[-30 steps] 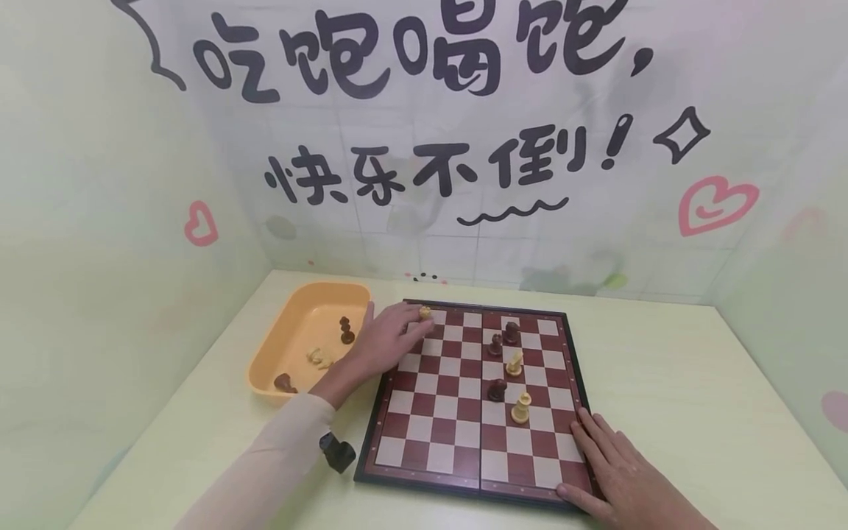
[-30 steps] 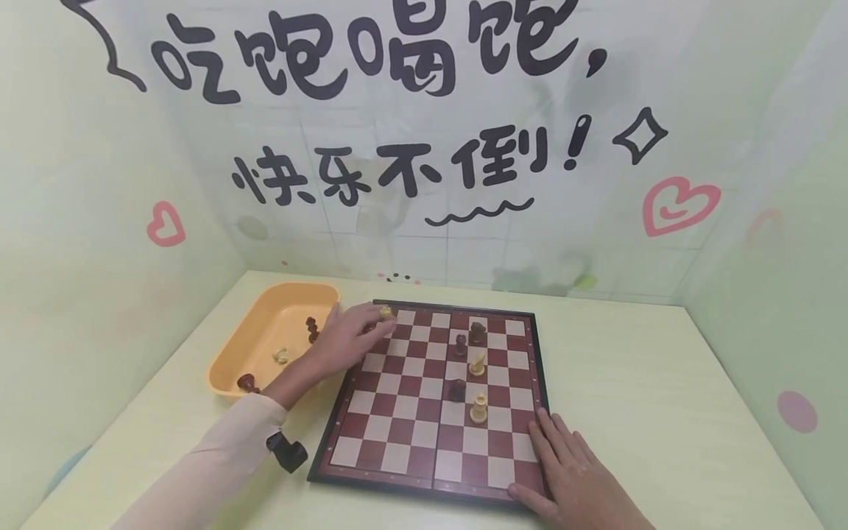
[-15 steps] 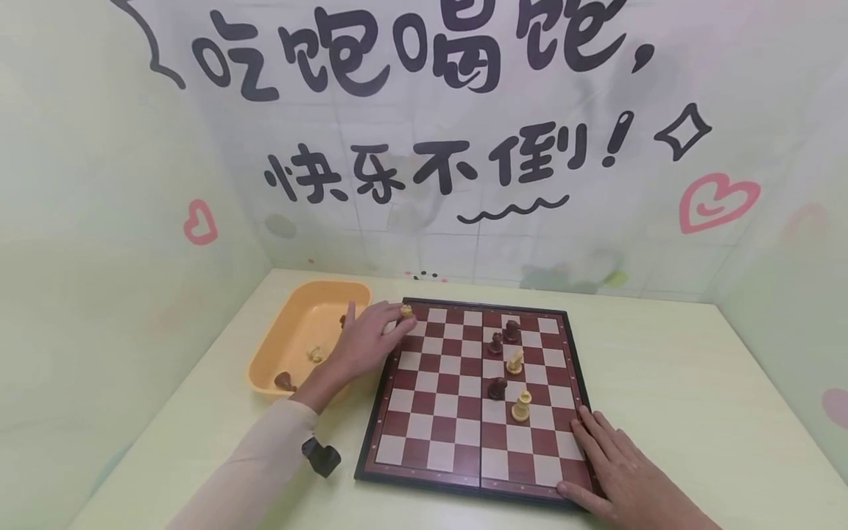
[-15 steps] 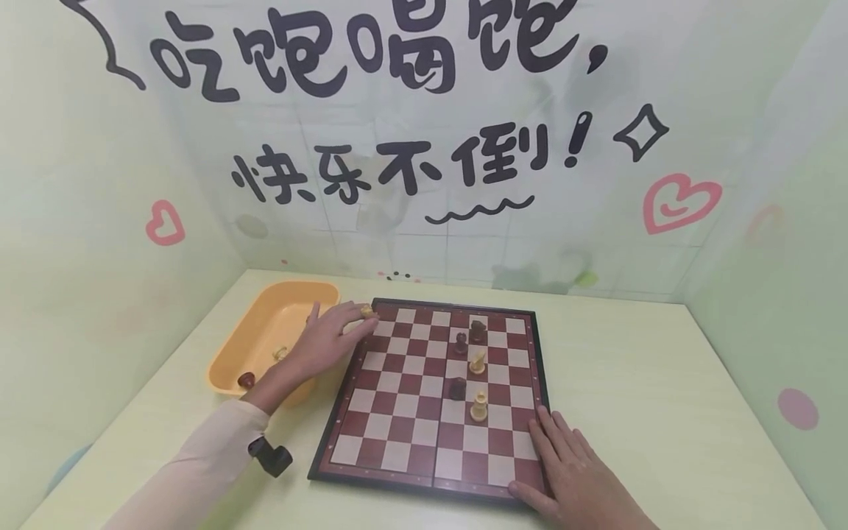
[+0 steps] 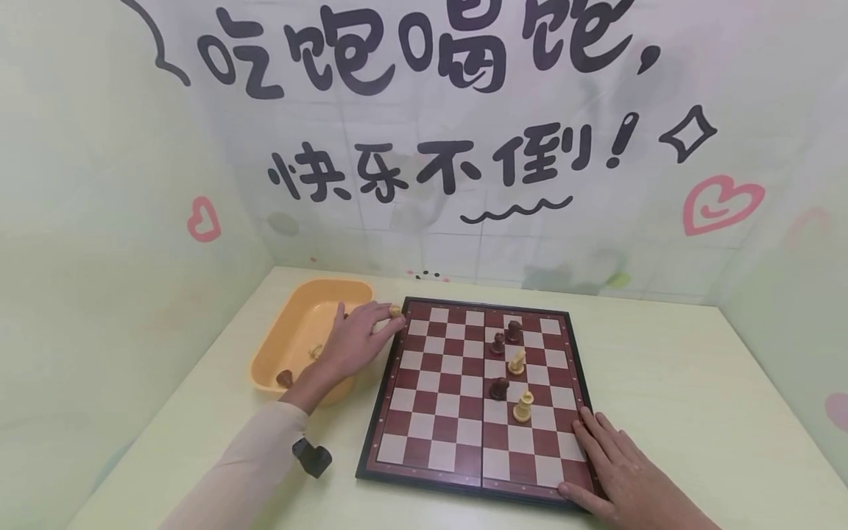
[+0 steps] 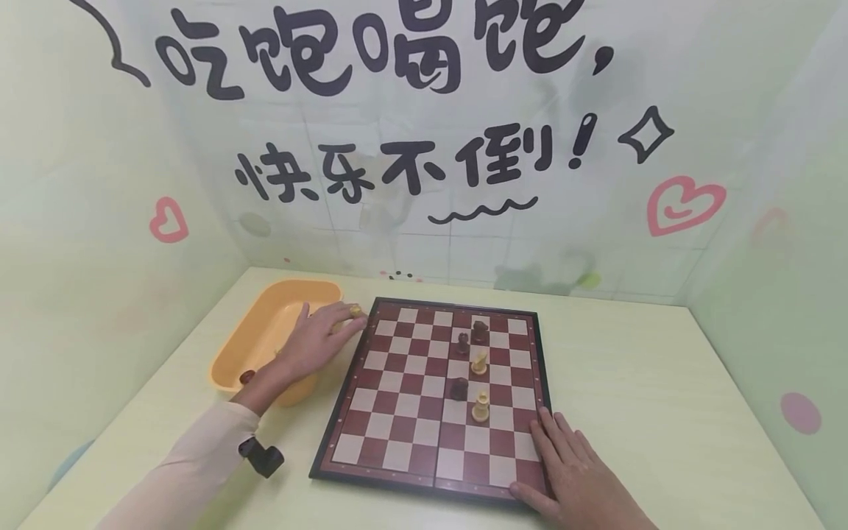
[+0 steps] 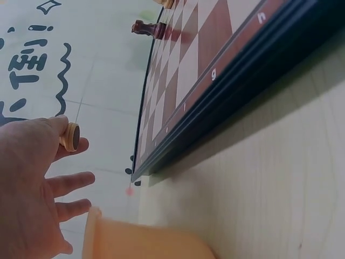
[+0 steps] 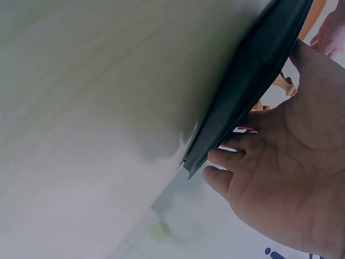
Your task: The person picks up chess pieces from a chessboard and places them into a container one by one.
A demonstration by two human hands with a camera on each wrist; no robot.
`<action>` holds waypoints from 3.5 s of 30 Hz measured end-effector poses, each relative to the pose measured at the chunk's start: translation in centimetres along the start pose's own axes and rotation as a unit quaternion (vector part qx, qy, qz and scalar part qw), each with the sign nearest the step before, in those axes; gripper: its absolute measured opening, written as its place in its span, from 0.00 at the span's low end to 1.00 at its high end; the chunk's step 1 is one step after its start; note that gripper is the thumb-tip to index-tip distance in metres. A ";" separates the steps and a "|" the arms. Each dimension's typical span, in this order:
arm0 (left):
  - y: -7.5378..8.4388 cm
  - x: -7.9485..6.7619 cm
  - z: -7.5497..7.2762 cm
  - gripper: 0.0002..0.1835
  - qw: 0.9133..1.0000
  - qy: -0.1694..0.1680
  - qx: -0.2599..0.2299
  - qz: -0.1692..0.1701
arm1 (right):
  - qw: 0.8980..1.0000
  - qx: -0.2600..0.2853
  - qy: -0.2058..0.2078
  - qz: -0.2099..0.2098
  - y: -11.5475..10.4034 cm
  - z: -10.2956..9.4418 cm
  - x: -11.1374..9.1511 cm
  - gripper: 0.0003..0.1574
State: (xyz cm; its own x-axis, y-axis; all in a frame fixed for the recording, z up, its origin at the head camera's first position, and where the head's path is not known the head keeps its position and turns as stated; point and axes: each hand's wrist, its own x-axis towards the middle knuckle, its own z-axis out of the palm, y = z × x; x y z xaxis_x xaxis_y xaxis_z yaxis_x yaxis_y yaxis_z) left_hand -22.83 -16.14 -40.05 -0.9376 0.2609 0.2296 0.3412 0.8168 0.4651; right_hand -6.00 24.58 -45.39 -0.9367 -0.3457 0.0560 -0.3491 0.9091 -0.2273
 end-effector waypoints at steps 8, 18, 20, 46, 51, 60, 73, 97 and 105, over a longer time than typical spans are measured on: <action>-1.1 -0.4 -1.0 0.22 1.000 0.011 -0.022 -0.002 | 1.000 -0.003 0.005 -0.002 0.1 0.1 -0.1 0.59; -2.5 -1.0 -1.6 0.21 0.999 0.023 -0.026 -0.005 | 1.000 0.006 0.002 0.002 0.1 0.1 -0.1 0.59; -2.7 -1.0 -1.7 0.21 0.999 0.028 -0.026 -0.009 | 1.000 0.006 0.004 0.001 0.1 0.1 -0.1 0.59; -4.6 -1.9 -3.9 0.27 0.997 0.025 -0.061 -0.042 | 1.000 0.010 0.010 0.001 0.3 0.4 -0.2 0.59; -5.3 -2.3 -4.4 0.26 0.997 0.030 -0.052 -0.045 | 1.000 0.013 0.008 0.001 0.2 0.3 -0.1 0.59; -6.8 -2.9 -4.7 0.30 0.996 0.009 -0.060 -0.070 | 1.000 0.011 0.007 0.004 0.2 0.3 -0.1 0.59; -6.6 -3.0 -5.0 0.31 0.995 0.014 -0.064 -0.075 | 1.000 0.002 0.003 0.004 0.0 0.1 -0.1 0.59; -4.8 -2.1 -3.2 0.23 0.996 0.024 -0.071 -0.048 | 1.000 0.003 0.011 -0.003 0.2 0.3 -0.1 0.59; -3.9 -2.0 -2.9 0.22 0.996 0.026 -0.073 -0.048 | 1.000 0.000 0.003 0.001 -0.1 0.1 -0.1 0.59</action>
State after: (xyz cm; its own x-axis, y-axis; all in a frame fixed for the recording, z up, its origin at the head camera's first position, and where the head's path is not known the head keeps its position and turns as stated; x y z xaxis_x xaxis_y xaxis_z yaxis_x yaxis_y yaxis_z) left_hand -22.09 -21.34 -39.87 -0.9633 0.1546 0.2194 0.2588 0.7520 0.6062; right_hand -5.88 24.56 -45.45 -0.9378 -0.3415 0.0618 -0.3464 0.9099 -0.2284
